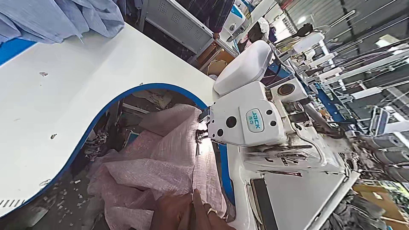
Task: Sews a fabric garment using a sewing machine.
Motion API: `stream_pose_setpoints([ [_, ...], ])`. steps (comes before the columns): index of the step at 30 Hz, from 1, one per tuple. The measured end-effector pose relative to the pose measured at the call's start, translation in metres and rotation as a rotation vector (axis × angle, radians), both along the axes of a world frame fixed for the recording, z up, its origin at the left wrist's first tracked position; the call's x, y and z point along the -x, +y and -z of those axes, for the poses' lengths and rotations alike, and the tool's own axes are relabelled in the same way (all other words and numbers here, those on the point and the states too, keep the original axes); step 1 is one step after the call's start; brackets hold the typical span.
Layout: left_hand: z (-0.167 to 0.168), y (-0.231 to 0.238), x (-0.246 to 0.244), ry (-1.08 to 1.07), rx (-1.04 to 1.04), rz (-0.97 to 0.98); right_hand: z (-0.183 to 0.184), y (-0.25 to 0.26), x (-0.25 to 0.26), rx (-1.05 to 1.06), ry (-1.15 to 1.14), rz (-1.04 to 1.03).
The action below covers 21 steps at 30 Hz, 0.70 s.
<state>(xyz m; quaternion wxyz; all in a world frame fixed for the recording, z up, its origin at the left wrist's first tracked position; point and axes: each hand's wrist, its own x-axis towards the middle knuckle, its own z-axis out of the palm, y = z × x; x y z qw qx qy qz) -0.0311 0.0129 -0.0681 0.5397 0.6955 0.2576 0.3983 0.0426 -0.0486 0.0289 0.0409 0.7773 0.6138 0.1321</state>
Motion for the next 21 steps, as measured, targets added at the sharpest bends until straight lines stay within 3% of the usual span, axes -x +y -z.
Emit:
stream_pose_setpoints([
  [4,0.005,0.008,-0.021,-0.085,0.1,-0.047,0.015,-0.002,-0.014,-0.2,0.102,0.056],
  [8,-0.011,0.003,-0.005,0.068,0.05,0.048,0.004,-0.036,-0.02,-0.146,0.259,0.046],
  [13,0.003,0.008,-0.028,0.02,-0.07,-0.108,-0.001,-0.005,-0.01,-0.075,0.166,-0.001],
  [17,-0.001,0.008,-0.025,0.04,-0.053,-0.085,0.015,-0.005,-0.017,-0.211,0.093,0.026],
  [21,-0.008,0.01,-0.021,0.088,-0.062,-0.047,0.02,-0.01,-0.023,-0.295,0.173,0.027],
])
